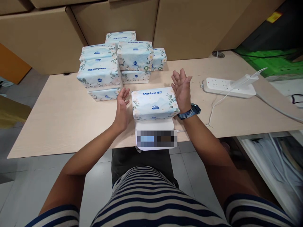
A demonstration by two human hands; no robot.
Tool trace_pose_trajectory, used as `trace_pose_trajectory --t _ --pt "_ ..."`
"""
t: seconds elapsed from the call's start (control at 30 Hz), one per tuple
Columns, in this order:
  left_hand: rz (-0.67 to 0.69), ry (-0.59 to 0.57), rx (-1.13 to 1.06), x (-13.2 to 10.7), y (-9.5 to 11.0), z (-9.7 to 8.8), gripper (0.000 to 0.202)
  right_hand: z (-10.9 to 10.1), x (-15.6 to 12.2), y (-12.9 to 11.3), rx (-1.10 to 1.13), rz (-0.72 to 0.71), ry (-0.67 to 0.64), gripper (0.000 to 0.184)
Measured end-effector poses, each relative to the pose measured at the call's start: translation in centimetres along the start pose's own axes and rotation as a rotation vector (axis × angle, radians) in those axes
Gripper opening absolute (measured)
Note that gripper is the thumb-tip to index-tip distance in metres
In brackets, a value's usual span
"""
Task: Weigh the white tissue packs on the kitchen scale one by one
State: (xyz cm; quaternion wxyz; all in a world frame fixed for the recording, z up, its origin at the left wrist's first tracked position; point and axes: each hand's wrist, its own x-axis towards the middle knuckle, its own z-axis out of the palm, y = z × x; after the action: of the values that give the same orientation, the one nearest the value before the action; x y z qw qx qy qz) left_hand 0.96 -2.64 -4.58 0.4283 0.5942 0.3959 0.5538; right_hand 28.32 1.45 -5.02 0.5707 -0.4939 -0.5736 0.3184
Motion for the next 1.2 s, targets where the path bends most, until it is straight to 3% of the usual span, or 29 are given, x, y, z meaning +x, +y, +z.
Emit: trace_pose_trajectory --t 0.27,0.43,0.57,0.77,0.87,1.0,1.1,1.2 --pt "-0.023 0.045 -0.010 -0.1 0.6 0.1 0.094 0.5 -0.3 -1.2 0.084 0.082 0.022 0.110" --pt "-0.012 0.107 0.002 0.8 0.8 -1.0 0.093 -1.9 0.7 -1.0 0.083 0.190 -0.038 0.113" --pt "0.031 0.164 0.008 1.6 1.1 -1.9 0.093 -2.9 0.7 -2.0 0.069 0.167 -0.110 0.113" --pt "0.003 -0.189 -0.076 -0.6 0.8 1.0 0.086 2.2 -2.4 -5.9 0.272 0.196 -0.163 0.113" --pt "-0.022 -0.245 -0.078 -1.4 0.6 1.4 0.086 3.3 -3.4 -7.2 0.298 0.125 -0.170 0.111" --pt "0.042 -0.272 -0.010 -1.5 0.6 0.4 0.091 3.1 -3.6 -7.4 0.319 0.121 -0.161 0.109" --pt "0.171 -0.319 0.086 -1.6 0.5 -0.4 0.096 3.1 -3.6 -7.4 0.333 0.100 -0.148 0.108" --pt "0.460 -0.347 0.292 -1.7 0.5 -0.8 0.121 3.0 -3.7 -7.3 0.302 0.080 -0.156 0.104"
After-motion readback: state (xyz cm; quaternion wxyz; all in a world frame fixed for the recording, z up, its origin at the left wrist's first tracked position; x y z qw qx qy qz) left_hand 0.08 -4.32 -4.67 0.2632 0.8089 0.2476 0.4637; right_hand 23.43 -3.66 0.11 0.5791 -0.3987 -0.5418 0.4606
